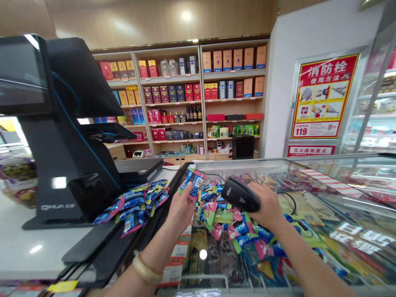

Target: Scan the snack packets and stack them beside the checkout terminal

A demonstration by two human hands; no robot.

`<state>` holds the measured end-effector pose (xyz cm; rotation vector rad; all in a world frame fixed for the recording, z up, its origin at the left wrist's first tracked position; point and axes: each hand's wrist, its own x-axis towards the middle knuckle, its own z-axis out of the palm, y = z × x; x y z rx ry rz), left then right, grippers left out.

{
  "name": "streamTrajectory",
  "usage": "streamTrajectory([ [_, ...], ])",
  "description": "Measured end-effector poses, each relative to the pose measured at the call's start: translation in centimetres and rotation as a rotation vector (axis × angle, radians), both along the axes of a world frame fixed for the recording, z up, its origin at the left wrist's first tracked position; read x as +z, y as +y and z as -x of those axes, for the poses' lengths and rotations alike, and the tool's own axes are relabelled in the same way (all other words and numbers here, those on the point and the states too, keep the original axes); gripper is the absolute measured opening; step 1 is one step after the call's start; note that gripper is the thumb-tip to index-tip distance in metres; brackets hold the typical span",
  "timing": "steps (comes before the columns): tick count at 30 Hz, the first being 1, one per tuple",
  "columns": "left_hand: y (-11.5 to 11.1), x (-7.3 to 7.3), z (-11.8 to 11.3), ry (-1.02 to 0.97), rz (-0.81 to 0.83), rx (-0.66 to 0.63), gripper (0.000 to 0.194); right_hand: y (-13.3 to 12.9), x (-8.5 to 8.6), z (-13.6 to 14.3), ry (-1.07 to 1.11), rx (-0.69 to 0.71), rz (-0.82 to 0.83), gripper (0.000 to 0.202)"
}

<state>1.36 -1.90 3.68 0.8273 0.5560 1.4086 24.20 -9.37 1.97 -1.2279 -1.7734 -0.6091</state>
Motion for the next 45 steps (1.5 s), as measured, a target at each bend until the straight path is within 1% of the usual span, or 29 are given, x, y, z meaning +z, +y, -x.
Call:
streamTrajectory([
  [3, 0.1, -1.3, -0.5, -0.017, -0.026, -0.024, 0.018, -0.1, 0.0, 0.1, -0.001, -0.01, 0.056, 0.01],
  [6, 0.0, -2.0, -0.4, -0.022, 0.009, -0.03, 0.016, -0.1, 0.0, 0.2, -0.002, 0.014, 0.131, 0.015],
  [8, 0.0, -2.3, -0.3, -0.025, 0.029, -0.031, 0.013, -0.1, 0.0, 0.2, -0.009, 0.029, 0.165, 0.018],
  [11, 0.0, -2.4, -0.2, -0.028, 0.041, -0.034, 0.01, -0.1, 0.0, 0.2, -0.031, 0.052, 0.188, 0.016],
  [16, 0.2, -2.8, -0.1, -0.019, 0.034, -0.034, 0.017, -0.1, 0.0, 0.3, -0.067, 0.063, 0.196, 0.019],
  [20, 0.3, -3.1, 0.0, 0.018, -0.007, -0.028, 0.027, -0.2, 0.1, 0.3, -0.032, 0.071, 0.171, 0.021],
  [22, 0.4, -3.5, 0.1, 0.102, -0.065, 0.02, 0.036, -0.2, 0.1, 0.1, -0.014, 0.041, 0.133, 0.019],
  [24, 0.8, -3.9, 0.2, 0.274, -0.166, 0.111, 0.041, -0.1, 0.0, -0.2, -0.01, 0.001, 0.077, 0.018],
  [26, 1.2, -4.4, 0.4, 0.49, -0.327, 0.202, 0.038, 0.0, 0.0, -0.5, -0.012, -0.02, 0.018, 0.018],
  [28, 1.5, -4.8, 0.5, 0.699, -0.511, 0.25, 0.034, 0.1, 0.0, -0.9, -0.008, -0.027, -0.024, 0.018],
  [30, 1.5, -5.1, 0.6, 0.884, -0.66, 0.25, 0.033, 0.2, 0.0, -1.1, 0.001, -0.034, -0.045, 0.019],
  [32, 1.3, -5.2, 0.7, 1.026, -0.756, 0.229, 0.035, 0.2, -0.1, -1.2, 0.004, -0.043, -0.05, 0.018],
  [34, 1.0, -5.3, 0.8, 1.097, -0.814, 0.203, 0.035, 0.3, -0.3, -1.3, -0.002, -0.047, -0.048, 0.016],
  [37, 1.0, -5.3, 1.1, 1.114, -0.85, 0.212, 0.037, 0.4, -0.5, -1.5, -0.012, -0.055, -0.039, 0.017],
  [39, 1.4, -5.3, 1.3, 1.122, -0.86, 0.28, 0.037, 0.5, -0.6, -1.5, -0.02, -0.058, -0.04, 0.018],
  [41, 1.9, -5.0, 1.8, 1.166, -0.856, 0.414, 0.035, 0.5, -0.7, -1.6, -0.029, -0.06, -0.045, 0.018],
  [43, 2.5, -4.5, 2.6, 1.279, -0.819, 0.605, 0.033, 0.6, -0.8, -1.6, -0.033, -0.061, -0.049, 0.018],
  [45, 3.0, -3.8, 3.7, 1.439, -0.726, 0.826, 0.033, 0.6, -0.9, -1.6, -0.031, -0.066, -0.047, 0.019],
])
